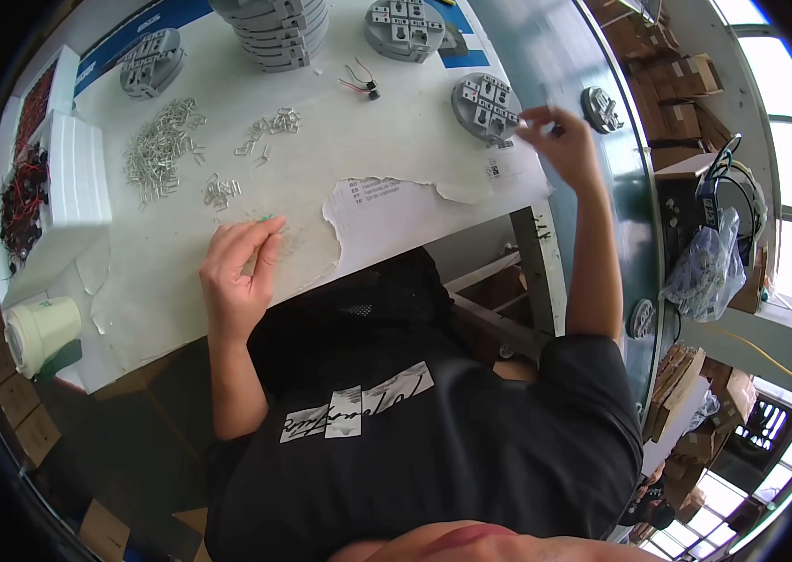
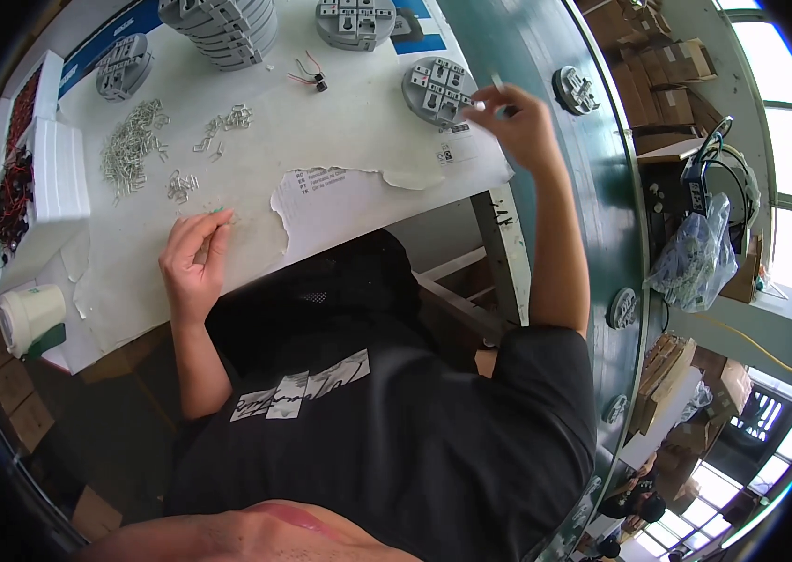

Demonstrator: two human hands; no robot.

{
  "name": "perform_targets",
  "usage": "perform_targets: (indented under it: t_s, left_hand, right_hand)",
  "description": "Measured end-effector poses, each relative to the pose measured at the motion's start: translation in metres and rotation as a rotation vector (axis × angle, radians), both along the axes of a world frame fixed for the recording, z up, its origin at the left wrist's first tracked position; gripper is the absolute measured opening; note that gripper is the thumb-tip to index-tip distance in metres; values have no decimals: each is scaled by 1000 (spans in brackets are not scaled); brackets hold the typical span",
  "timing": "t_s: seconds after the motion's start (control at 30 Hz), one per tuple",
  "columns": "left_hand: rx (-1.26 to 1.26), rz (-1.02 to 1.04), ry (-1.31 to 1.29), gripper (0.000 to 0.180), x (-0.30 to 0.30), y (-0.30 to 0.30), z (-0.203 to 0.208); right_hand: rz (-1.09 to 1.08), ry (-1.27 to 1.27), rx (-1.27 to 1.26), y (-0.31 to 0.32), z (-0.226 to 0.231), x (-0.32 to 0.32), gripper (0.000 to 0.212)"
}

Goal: Manually assemble small mechanical pins into a circular jig using a precision hand tool.

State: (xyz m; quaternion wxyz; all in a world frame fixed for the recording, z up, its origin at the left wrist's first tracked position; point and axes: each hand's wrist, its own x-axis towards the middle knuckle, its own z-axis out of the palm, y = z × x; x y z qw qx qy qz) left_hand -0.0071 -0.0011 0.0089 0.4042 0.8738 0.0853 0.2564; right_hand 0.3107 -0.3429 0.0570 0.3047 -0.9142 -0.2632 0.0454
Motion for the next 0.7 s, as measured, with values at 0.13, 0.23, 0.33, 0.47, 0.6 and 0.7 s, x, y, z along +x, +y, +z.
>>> perform_targets:
  t_s: [0.13, 0.23, 0.33, 0.47, 0.6, 0.7]
  left_hand:
    - [28, -41, -79, 24, 5, 3, 4]
    - [98, -24, -144, 33, 3, 2, 11]
    - [185, -6, -199, 47, 3, -3, 20]
    - [227, -31, -16, 68, 8, -9, 23]
    - [251, -69, 24, 79, 3, -13, 8]
    - [262, -38, 26, 79, 0, -20, 7]
  right_hand:
    - [153, -263, -62, 30, -11, -40, 16]
    - [287, -165, 71, 48, 15, -60, 17]
    - [552, -175, 116, 87, 22, -99, 18]
    - [810, -229, 76, 137, 15, -118, 18]
    - [396, -156, 245, 162, -16, -63, 20]
    - [259, -319, 180, 165, -41, -46, 21]
